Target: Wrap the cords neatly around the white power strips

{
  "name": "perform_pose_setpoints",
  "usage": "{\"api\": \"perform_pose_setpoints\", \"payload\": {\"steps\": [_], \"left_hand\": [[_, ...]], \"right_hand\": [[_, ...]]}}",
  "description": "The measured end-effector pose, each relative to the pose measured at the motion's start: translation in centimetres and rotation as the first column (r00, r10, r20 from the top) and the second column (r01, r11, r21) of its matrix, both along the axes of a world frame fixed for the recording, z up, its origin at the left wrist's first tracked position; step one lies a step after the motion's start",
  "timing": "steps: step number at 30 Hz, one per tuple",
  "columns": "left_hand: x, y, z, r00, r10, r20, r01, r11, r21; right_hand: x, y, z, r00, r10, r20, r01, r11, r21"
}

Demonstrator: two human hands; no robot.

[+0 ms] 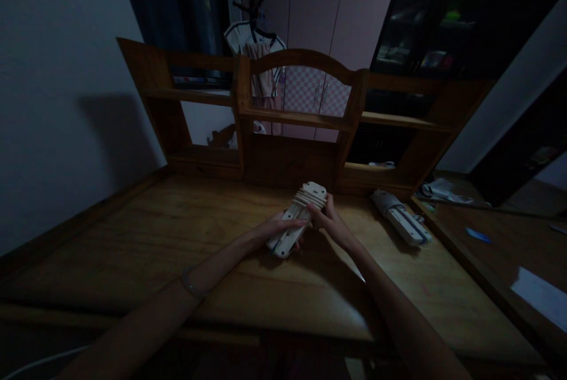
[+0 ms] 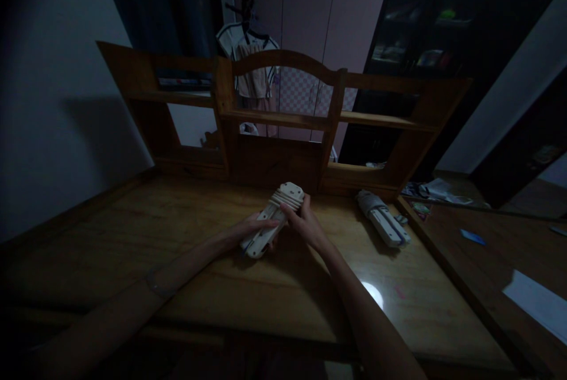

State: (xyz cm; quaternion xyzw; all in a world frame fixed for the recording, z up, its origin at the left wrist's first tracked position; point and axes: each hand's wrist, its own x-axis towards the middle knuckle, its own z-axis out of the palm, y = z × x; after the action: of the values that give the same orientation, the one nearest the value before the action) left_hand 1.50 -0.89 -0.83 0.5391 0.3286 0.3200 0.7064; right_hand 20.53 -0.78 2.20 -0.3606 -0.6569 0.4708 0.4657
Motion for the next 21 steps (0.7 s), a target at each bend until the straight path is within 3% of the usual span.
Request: {"api": "perform_pose_setpoints", "payload": {"steps": [21], "left_hand": [[-0.18,0.37,-0.54,1.000,-0.002,-0.007,0.001,1.000,-0.030]], "right_hand": [[-0.02,0.20,-0.57,0.997,-0.048,0.055,0.048,0.999,0.010]]}}
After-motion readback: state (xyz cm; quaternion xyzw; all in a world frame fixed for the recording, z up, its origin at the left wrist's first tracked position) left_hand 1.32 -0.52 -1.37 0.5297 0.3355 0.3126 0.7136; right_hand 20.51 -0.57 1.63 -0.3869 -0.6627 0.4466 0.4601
